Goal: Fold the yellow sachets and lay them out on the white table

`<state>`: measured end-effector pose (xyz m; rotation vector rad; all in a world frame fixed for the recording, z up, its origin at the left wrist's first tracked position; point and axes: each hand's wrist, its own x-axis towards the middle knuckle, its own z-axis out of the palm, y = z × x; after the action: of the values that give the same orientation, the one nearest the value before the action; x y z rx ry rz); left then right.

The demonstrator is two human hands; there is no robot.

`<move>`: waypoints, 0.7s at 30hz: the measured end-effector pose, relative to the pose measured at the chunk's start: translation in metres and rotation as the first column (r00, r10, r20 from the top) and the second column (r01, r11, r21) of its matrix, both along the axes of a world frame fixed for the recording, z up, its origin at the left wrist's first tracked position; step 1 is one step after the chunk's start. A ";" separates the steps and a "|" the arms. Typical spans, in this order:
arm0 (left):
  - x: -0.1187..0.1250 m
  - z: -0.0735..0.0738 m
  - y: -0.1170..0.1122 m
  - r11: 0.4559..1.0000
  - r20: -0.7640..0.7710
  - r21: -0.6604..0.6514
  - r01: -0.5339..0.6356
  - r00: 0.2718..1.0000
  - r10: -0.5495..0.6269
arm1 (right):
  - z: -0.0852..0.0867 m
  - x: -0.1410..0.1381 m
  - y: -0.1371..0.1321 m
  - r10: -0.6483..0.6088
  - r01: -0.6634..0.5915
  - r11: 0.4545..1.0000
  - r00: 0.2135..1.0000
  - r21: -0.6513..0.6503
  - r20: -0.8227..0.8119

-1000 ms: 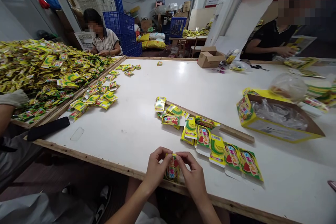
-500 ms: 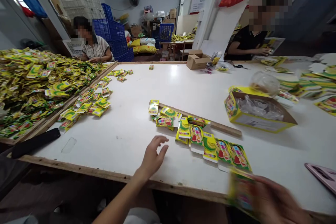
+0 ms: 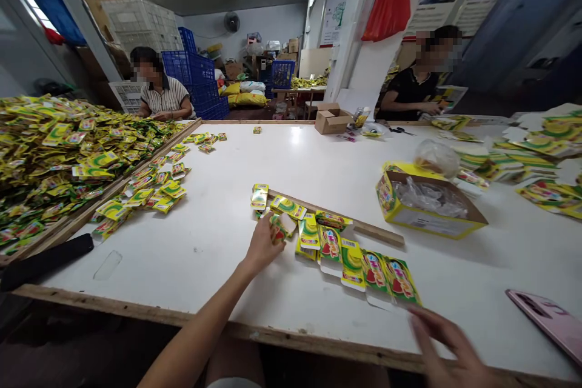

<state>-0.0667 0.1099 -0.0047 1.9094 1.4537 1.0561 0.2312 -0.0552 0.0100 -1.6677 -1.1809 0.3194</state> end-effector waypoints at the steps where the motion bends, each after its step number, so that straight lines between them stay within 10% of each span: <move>1: 0.000 -0.001 -0.015 0.998 0.127 -0.057 -0.009 0.992 0.016 | -0.005 -0.025 0.007 0.092 -0.092 0.996 0.995 -0.009 -0.028; 7: 0.010 -0.006 -0.090 0.939 0.524 -0.266 0.217 0.850 -0.048 | -0.025 -0.138 0.046 0.495 -0.510 0.860 0.820 0.027 -0.286; 21: 0.000 -0.012 -0.105 0.907 0.603 -0.314 0.280 0.797 -0.037 | -0.031 -0.131 0.057 0.587 -0.640 0.768 0.710 -0.009 -0.390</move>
<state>-0.0664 0.0047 -0.0164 1.2362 1.0185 1.0517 0.0999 0.0019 -0.0215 -1.1958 -1.4182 1.1195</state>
